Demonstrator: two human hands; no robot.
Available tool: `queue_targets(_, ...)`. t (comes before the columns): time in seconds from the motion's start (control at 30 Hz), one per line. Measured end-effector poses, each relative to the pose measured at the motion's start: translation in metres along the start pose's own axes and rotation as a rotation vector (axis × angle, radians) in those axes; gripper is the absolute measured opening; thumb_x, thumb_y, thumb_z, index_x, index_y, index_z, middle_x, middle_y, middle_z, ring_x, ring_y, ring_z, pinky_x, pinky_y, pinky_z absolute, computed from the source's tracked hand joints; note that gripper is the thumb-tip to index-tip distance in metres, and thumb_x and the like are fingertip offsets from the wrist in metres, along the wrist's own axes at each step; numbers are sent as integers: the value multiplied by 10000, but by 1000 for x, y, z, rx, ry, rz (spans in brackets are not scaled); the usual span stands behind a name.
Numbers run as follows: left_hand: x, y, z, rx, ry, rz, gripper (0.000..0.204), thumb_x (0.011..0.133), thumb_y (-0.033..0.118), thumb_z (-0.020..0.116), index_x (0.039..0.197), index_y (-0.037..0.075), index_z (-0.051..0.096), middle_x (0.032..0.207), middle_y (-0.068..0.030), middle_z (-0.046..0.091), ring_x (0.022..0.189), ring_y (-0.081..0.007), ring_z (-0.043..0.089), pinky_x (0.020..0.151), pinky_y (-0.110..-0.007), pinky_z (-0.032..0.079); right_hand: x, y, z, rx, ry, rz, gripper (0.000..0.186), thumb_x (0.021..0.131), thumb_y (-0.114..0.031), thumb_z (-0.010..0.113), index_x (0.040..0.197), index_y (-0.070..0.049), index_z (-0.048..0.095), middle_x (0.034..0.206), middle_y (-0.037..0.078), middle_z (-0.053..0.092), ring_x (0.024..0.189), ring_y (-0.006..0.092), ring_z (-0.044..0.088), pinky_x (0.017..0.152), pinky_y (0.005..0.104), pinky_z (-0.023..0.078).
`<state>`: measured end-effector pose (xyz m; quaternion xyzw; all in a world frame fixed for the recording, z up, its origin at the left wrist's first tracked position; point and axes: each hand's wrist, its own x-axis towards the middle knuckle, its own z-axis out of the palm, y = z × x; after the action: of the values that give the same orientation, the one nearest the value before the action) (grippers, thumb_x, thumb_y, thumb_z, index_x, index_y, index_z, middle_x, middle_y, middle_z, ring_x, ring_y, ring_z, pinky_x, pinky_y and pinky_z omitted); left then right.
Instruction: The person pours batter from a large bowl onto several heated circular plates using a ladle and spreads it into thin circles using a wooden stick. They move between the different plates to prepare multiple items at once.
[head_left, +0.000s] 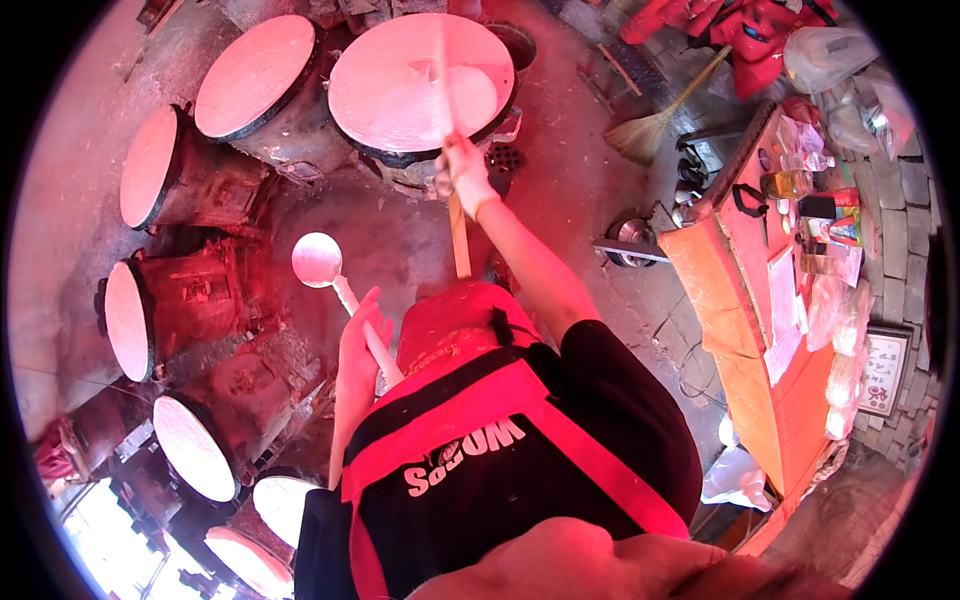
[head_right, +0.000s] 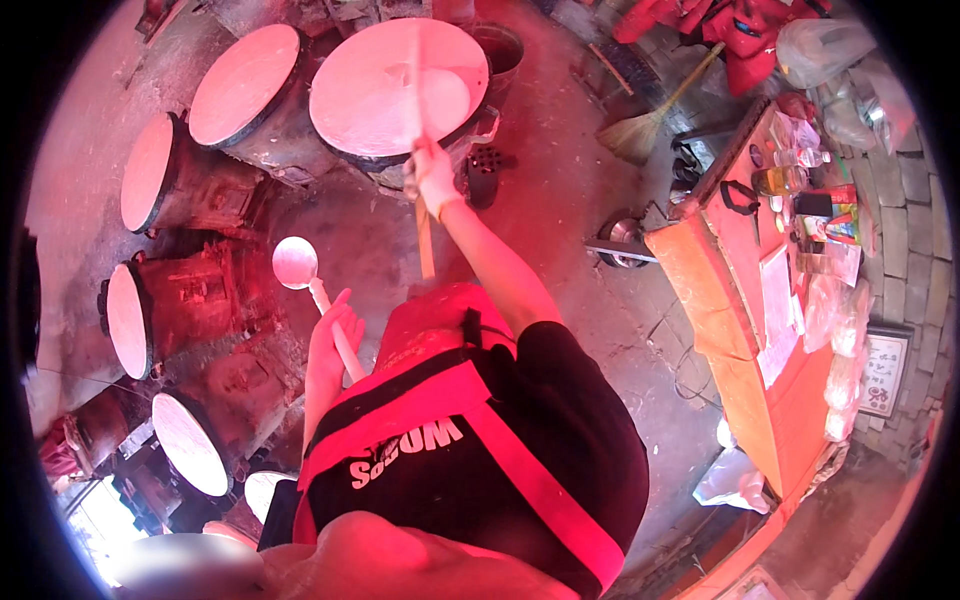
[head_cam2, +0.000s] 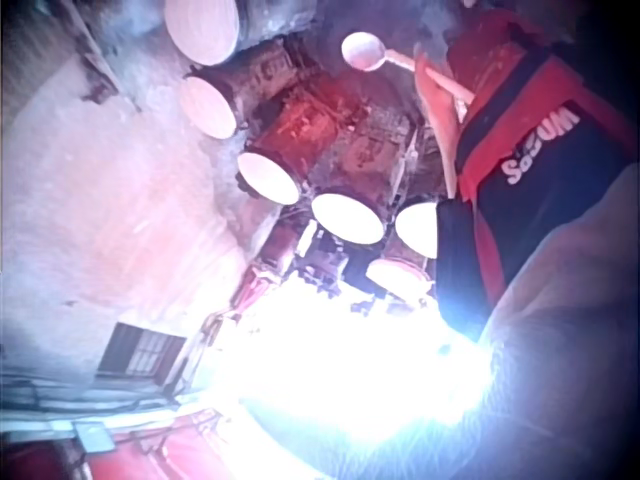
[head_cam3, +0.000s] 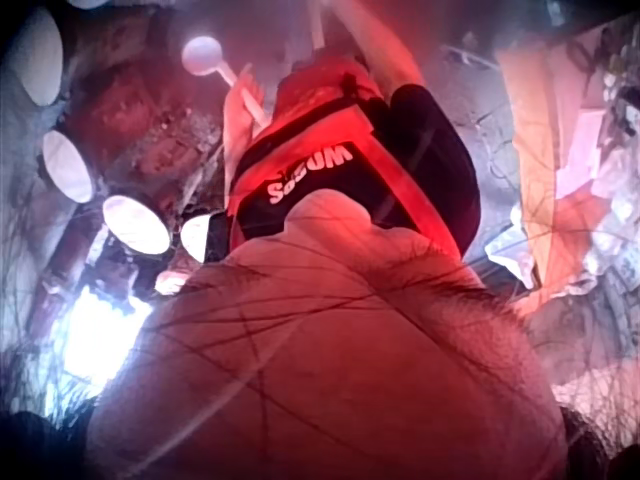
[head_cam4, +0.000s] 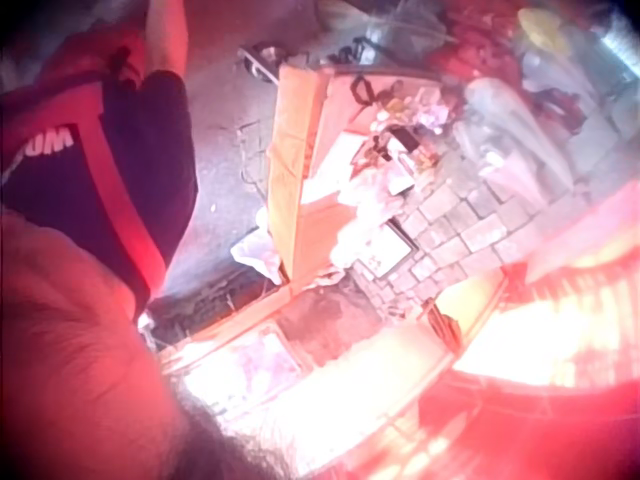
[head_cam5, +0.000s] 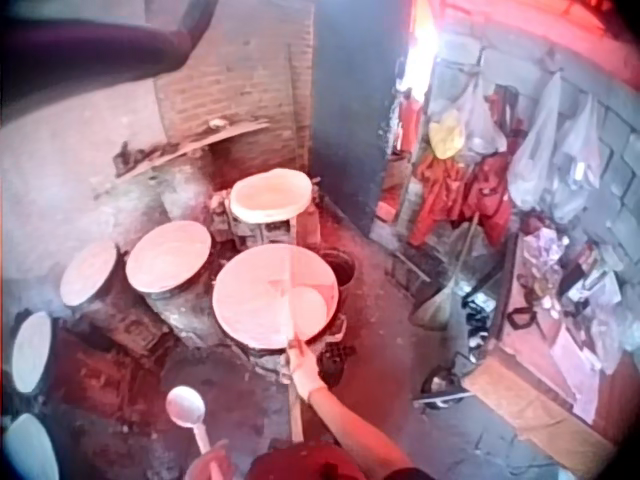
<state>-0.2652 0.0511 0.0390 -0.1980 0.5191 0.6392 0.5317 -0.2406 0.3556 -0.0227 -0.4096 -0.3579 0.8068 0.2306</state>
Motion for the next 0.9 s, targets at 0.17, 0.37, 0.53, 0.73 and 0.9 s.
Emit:
queue_targets(0.17, 8, 0, 35, -34, 60, -12, 473, 827, 183, 629, 1289, 148, 531, 1368, -39, 352, 1343, -144, 247, 1073, -298, 297, -23, -14, -89, -295, -407, 228, 369, 985, -324, 411, 1351, -286, 446, 586, -40, 383, 387, 64, 291, 353, 231, 236)
queue_targets(0.37, 27, -10, 76, -7, 53, 35, 475, 829, 181, 622, 1291, 137, 522, 1331, -66, 369, 1337, -200, 258, 1057, -352, 338, 22, -58, -109, -217, -252, 125, 348, 974, -318, 422, 1316, -265, 454, 617, -36, 408, 381, 64, 293, 344, 233, 241)
queue_targets(0.53, 30, -17, 111, -140, 51, 60, 438, 846, 135, 607, 1271, 79, 515, 1101, -57, 442, 1166, -204, 401, 934, -363, 463, 19, -74, -148, -537, -519, 294, 347, 961, -347, 454, 1288, -233, 485, 603, -41, 412, 381, 62, 307, 331, 225, 221)
queue_targets(0.73, 45, -32, 127, -290, -43, 105, 273, 913, 126, 580, 1166, 34, 536, 861, -21, 503, 725, -94, 510, 632, -219, 474, 85, -130, -156, -753, -413, -16, 425, 959, -315, 448, 1375, -231, 443, 636, 40, 543, 412, 166, 469, 388, 305, 358)
queue_targets(0.9, 43, -16, 138, -172, -71, 173, 222, 928, 163, 585, 1110, 46, 537, 741, 11, 500, 501, -14, 374, 396, -169, 269, 65, -106, -96, -1169, -425, -464, 438, 935, -326, 481, 1305, -92, 507, 1131, 222, 607, 1050, 337, 596, 898, 376, 444)
